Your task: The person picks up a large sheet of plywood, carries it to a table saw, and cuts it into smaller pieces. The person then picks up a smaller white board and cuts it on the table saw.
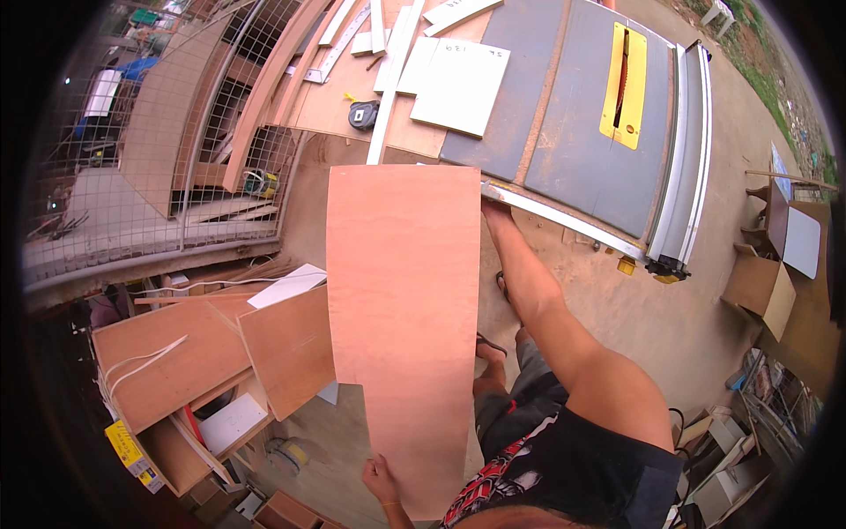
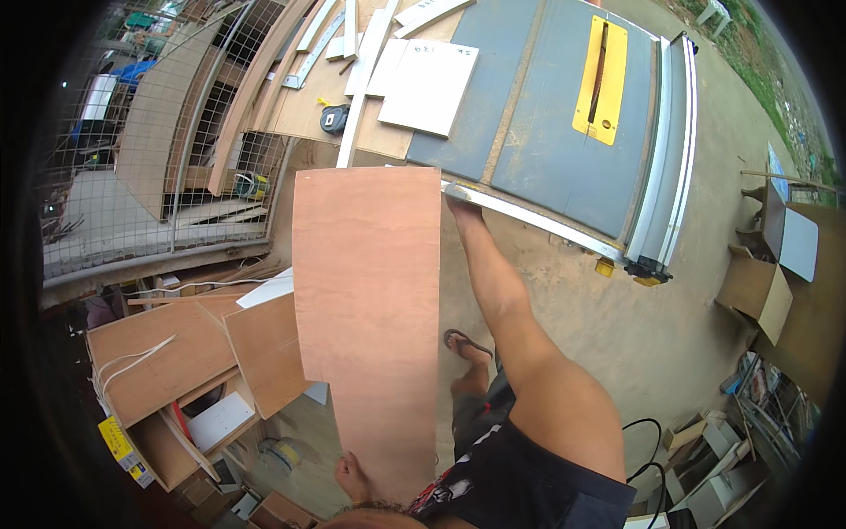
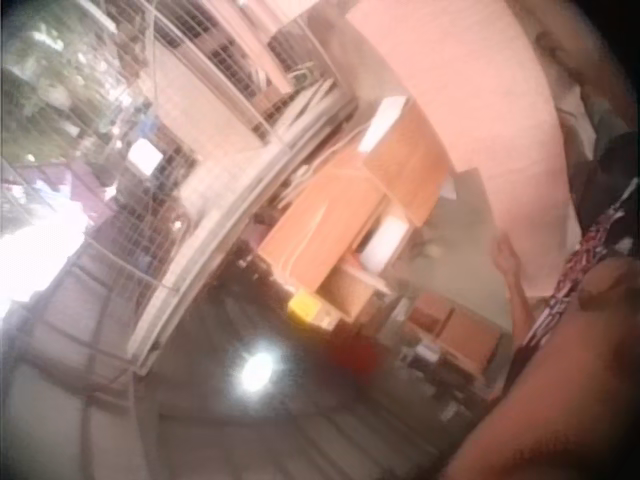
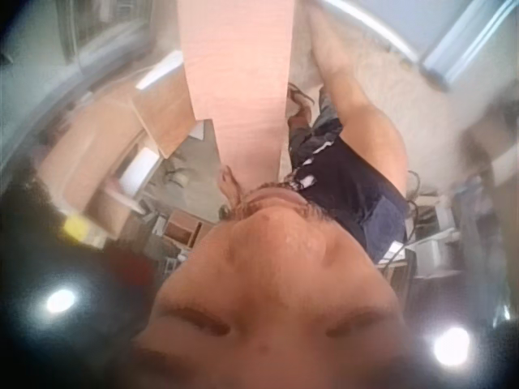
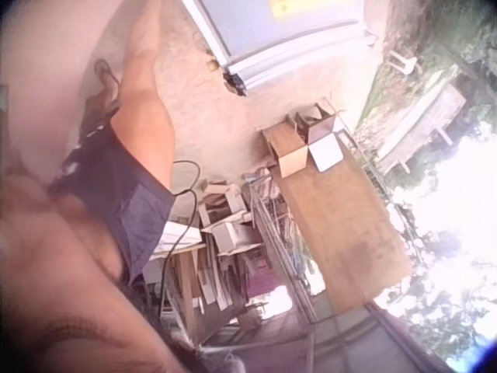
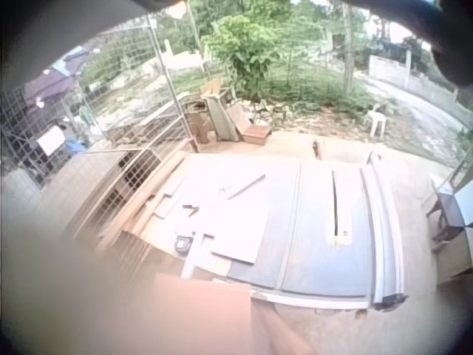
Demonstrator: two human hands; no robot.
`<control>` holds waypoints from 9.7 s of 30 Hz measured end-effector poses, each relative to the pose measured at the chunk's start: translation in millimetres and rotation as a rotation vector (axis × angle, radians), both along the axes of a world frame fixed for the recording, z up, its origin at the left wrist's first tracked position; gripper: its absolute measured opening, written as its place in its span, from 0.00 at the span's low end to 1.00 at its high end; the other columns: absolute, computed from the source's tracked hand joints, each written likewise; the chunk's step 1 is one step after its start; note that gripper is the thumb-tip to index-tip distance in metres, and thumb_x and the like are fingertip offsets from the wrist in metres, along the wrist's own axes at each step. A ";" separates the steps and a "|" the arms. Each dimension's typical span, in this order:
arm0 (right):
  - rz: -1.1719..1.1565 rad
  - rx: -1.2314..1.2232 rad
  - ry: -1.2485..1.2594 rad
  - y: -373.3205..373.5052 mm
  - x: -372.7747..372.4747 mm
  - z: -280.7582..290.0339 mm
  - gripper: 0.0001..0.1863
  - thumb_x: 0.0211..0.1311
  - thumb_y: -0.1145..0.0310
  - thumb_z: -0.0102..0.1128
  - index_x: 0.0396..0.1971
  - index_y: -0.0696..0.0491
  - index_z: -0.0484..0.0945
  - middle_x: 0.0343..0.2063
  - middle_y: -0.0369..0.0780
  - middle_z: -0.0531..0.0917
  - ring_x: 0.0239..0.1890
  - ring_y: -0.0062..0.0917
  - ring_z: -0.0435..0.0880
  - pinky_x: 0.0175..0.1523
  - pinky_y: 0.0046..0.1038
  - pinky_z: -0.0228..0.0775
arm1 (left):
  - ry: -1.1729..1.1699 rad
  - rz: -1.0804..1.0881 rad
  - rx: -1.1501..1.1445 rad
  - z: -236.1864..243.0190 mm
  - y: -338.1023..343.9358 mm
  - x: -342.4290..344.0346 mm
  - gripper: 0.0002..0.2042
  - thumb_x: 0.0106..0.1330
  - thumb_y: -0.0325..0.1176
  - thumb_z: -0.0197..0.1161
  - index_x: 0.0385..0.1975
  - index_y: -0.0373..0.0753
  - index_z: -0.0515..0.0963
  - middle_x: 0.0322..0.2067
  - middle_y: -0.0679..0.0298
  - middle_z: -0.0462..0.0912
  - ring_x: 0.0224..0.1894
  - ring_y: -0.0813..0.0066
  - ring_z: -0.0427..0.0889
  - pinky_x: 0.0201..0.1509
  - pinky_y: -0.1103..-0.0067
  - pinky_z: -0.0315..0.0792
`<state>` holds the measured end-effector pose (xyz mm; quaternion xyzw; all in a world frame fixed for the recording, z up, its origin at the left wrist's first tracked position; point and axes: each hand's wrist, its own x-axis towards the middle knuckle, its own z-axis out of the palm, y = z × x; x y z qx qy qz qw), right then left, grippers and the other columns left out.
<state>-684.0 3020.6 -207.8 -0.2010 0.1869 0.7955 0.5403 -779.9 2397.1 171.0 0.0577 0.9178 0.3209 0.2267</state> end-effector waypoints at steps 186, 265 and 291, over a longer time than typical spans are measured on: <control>0.676 0.893 -2.798 237.2 393.4 195.0 0.31 0.78 0.58 0.27 0.73 0.61 0.55 0.75 0.50 0.54 0.78 0.43 0.51 0.78 0.44 0.44 | -0.029 -0.938 -0.091 -154.6 419.0 210.1 0.39 0.75 0.64 0.40 0.42 0.24 0.80 0.39 0.34 0.82 0.48 0.35 0.80 0.52 0.58 0.72; 0.688 0.955 -2.932 388.4 433.5 194.2 0.31 0.76 0.59 0.30 0.71 0.62 0.57 0.74 0.52 0.58 0.76 0.44 0.55 0.78 0.43 0.49 | -0.118 -1.019 0.046 -155.5 442.4 208.8 0.26 0.78 0.51 0.45 0.40 0.28 0.73 0.32 0.35 0.80 0.39 0.30 0.78 0.41 0.51 0.69; 0.652 0.870 -2.970 465.2 450.6 186.9 0.31 0.76 0.57 0.30 0.73 0.59 0.57 0.75 0.50 0.57 0.76 0.43 0.55 0.77 0.45 0.50 | -0.108 -1.031 0.001 -149.6 518.4 227.0 0.24 0.78 0.47 0.45 0.50 0.28 0.76 0.45 0.37 0.81 0.51 0.34 0.78 0.52 0.56 0.71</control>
